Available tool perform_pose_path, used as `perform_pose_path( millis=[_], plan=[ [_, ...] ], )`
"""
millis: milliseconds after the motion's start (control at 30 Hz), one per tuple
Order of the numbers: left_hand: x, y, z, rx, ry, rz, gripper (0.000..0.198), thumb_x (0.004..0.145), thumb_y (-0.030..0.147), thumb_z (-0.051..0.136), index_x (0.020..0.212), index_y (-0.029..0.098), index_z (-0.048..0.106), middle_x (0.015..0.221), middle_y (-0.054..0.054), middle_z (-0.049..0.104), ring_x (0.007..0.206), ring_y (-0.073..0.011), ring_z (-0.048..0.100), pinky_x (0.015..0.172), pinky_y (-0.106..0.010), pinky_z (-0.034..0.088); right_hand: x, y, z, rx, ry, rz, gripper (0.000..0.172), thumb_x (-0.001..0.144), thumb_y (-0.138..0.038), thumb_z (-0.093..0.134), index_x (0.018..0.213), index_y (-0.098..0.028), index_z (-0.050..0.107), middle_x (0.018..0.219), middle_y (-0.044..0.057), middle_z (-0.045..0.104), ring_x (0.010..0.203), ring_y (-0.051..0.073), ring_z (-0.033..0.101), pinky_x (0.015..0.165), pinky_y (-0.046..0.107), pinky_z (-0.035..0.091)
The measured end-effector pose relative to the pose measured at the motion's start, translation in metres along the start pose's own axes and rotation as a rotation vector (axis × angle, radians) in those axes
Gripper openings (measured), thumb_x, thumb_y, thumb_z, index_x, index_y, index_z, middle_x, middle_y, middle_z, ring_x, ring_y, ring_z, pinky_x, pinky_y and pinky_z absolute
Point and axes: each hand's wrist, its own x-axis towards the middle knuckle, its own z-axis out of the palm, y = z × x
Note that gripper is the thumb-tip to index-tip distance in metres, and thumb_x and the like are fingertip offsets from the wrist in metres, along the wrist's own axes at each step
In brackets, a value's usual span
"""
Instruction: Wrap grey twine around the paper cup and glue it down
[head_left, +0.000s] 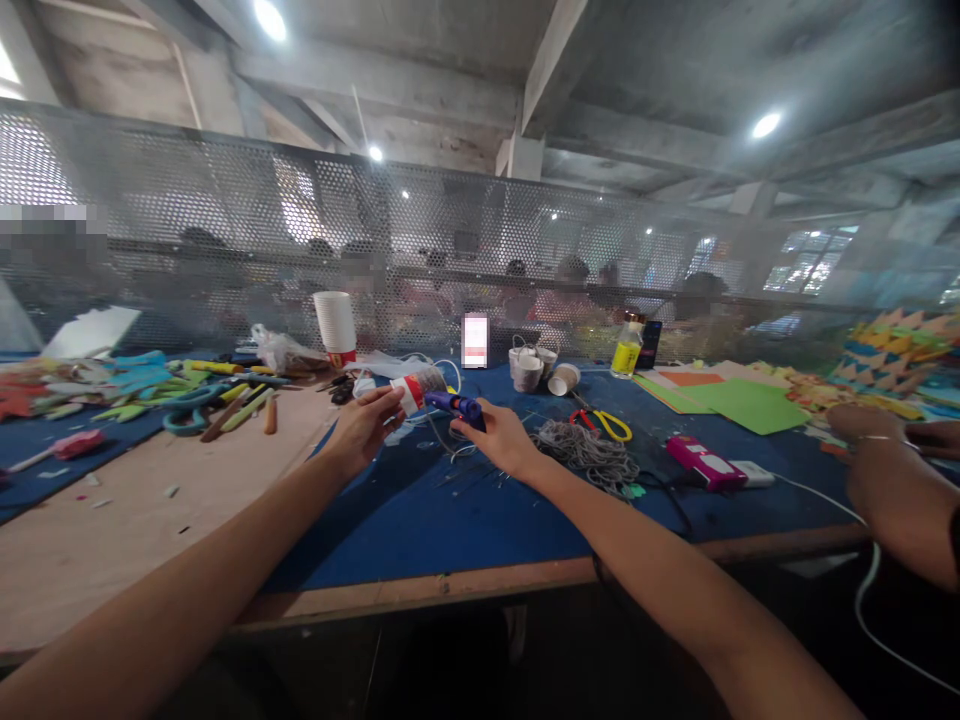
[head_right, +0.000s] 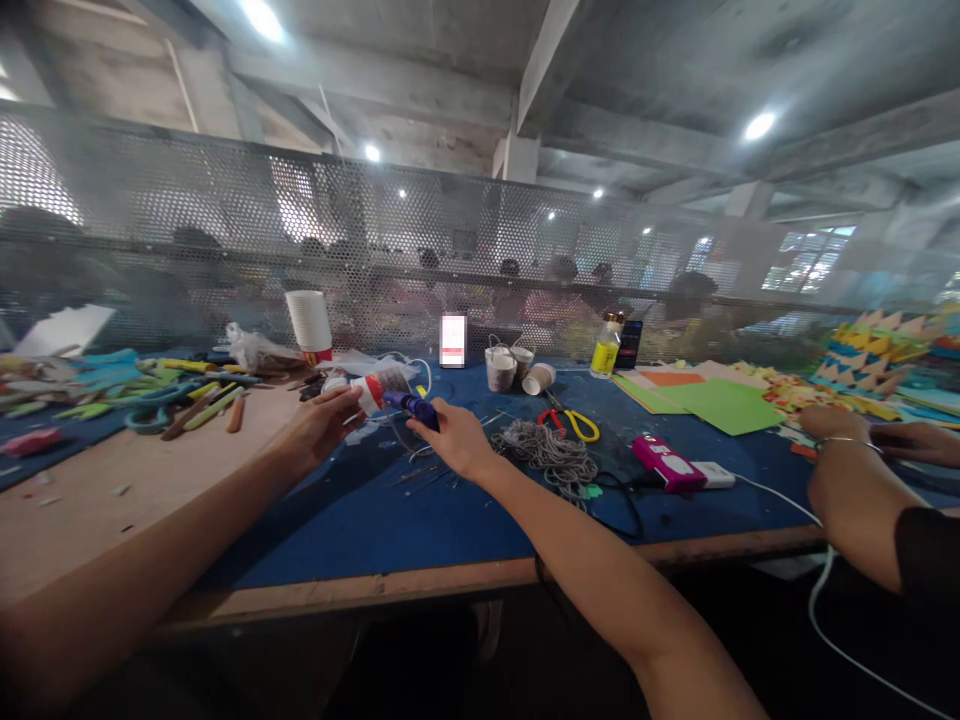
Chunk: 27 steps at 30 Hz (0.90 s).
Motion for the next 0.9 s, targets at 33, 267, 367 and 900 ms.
perform_pose_path(
  millis=[33,267,367,900],
  plan=[
    [0.0003,-0.0002,-0.0003,0.002,0.0,0.0,0.013,0.071,0.011,0.087,0.074,0.014,0.075,0.077,-0.003,0.075,0.068,-0.0117,0.068,0.063,-0.019,0.058,0.0,0.0004,0.0003,0.001,0.001,0.001,0.034,0.096,-0.056,0.061,0.09,-0.023,0.057,0.073,0.0,0.064,0.069,0.021,0.062,0.064,0.028,0.042],
    [0.0024,-0.0026,-0.0039,0.002,-0.023,0.017,0.015,0.07,0.013,0.089,0.076,0.014,0.075,0.079,-0.003,0.075,0.068,-0.0111,0.067,0.064,-0.019,0.058,0.0006,0.0021,0.0024,-0.025,-0.002,0.006,0.031,0.096,-0.054,0.062,0.091,-0.023,0.057,0.073,0.0,0.063,0.069,0.021,0.061,0.064,0.028,0.042],
    [0.0035,-0.0033,-0.0049,0.002,-0.018,0.013,0.015,0.07,0.013,0.088,0.077,0.014,0.075,0.08,-0.003,0.075,0.07,-0.0118,0.068,0.065,-0.02,0.059,0.0005,0.0021,0.002,-0.03,-0.005,0.006,0.031,0.096,-0.053,0.062,0.091,-0.023,0.056,0.073,0.001,0.064,0.069,0.021,0.062,0.063,0.028,0.041],
    [-0.0004,-0.0007,-0.0013,0.025,-0.002,0.022,0.02,0.067,0.013,0.09,0.078,0.014,0.073,0.08,-0.004,0.075,0.069,-0.0126,0.068,0.064,-0.021,0.056,-0.0008,-0.0023,-0.0016,-0.049,-0.019,0.025,0.03,0.097,-0.054,0.061,0.094,-0.023,0.059,0.075,0.001,0.067,0.07,0.022,0.064,0.064,0.028,0.042]
  ],
)
